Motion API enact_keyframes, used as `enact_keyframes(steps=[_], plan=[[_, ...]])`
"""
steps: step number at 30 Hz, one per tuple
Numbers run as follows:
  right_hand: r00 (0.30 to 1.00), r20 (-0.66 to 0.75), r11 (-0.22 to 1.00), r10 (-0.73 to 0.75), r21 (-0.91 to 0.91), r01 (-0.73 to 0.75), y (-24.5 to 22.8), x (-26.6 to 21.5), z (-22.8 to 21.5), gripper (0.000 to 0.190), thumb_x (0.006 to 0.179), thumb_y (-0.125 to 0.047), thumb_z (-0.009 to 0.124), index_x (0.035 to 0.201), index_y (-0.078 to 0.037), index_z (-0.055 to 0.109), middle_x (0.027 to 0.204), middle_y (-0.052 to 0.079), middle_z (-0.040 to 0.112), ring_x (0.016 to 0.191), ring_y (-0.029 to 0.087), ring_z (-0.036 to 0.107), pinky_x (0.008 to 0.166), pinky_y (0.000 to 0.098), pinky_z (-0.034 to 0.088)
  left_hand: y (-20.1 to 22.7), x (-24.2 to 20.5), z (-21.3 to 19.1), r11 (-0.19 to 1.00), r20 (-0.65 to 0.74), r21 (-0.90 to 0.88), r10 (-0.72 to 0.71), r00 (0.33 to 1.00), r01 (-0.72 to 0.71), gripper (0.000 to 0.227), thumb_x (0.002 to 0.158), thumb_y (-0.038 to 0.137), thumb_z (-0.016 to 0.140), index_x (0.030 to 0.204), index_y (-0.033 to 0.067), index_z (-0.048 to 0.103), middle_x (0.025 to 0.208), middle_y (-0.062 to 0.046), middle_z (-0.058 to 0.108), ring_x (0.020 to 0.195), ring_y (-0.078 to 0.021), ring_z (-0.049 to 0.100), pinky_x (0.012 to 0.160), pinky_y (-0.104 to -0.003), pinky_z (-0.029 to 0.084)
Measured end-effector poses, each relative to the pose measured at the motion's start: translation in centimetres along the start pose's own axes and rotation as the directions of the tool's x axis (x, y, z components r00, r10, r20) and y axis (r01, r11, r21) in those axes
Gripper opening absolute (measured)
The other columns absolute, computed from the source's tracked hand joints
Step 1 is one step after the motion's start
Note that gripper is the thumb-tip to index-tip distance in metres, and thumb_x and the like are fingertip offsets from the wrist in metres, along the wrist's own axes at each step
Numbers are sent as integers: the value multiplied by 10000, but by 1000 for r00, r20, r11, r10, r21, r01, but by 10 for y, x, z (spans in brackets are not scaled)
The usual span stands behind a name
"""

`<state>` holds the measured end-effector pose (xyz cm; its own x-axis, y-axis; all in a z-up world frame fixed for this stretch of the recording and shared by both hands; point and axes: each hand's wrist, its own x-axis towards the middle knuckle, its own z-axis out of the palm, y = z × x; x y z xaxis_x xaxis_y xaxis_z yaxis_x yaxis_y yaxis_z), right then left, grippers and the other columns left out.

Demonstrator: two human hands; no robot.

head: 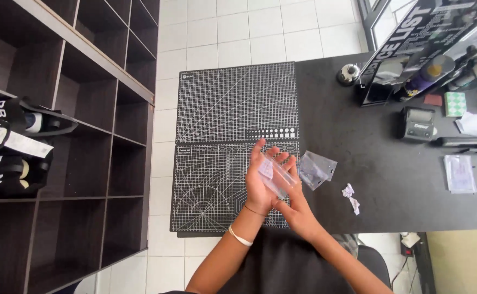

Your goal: The person is at a service counter, picking up small plastic bags containing labels or small items, inspecting them, and organizing them on the desk.

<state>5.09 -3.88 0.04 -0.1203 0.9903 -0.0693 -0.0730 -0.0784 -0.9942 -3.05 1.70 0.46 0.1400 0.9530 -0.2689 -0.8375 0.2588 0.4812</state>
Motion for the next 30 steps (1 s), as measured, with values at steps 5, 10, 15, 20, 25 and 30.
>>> enact_keyframes(steps=[5,10,15,20,25,30], plan=[[995,5,987,95,132,-95,21,8,1,675,683,-8,544,1330,-57,358,1395,156,140,1234,248,199,996,396,212,-10,9,-13,998,66,55,-11,998,7,185,918,298,427,807,152,407,758,-6,466,652,-137,519,596,-286,469],[962,-1,787,272,575,-222,29,5,10,571,687,44,505,1256,19,462,1239,175,454,1032,240,483,869,390,409,-12,5,-14,995,149,86,-54,987,42,226,925,330,409,769,184,334,671,2,410,534,-109,450,498,-265,405],[971,-59,869,233,460,-181,45,7,10,502,720,-28,584,1215,7,504,1197,143,473,1027,191,486,853,348,430,-10,8,-13,999,37,34,-14,999,13,402,899,568,297,734,201,300,670,18,355,542,-116,384,540,-275,359],[980,-167,927,108,372,-39,29,2,8,245,796,-65,564,1008,56,582,1183,164,474,1066,210,448,906,398,377,-1,9,-9,997,-64,-10,71,995,-72,381,909,547,293,749,205,345,651,30,372,534,-102,404,518,-252,366],[966,-250,941,71,339,19,22,-14,-18,110,818,-35,537,735,12,592,1224,192,487,1083,289,494,901,438,358,18,31,-40,979,-175,-76,176,969,-192,405,888,565,325,741,195,402,632,45,410,531,-103,418,511,-254,374],[716,-647,930,-263,-368,9,49,-47,-81,96,825,22,622,908,32,574,810,137,575,735,236,596,713,310,490,9,35,-47,980,-249,197,42,968,8,250,820,329,391,993,152,425,718,57,391,631,-70,411,570,-223,328]])
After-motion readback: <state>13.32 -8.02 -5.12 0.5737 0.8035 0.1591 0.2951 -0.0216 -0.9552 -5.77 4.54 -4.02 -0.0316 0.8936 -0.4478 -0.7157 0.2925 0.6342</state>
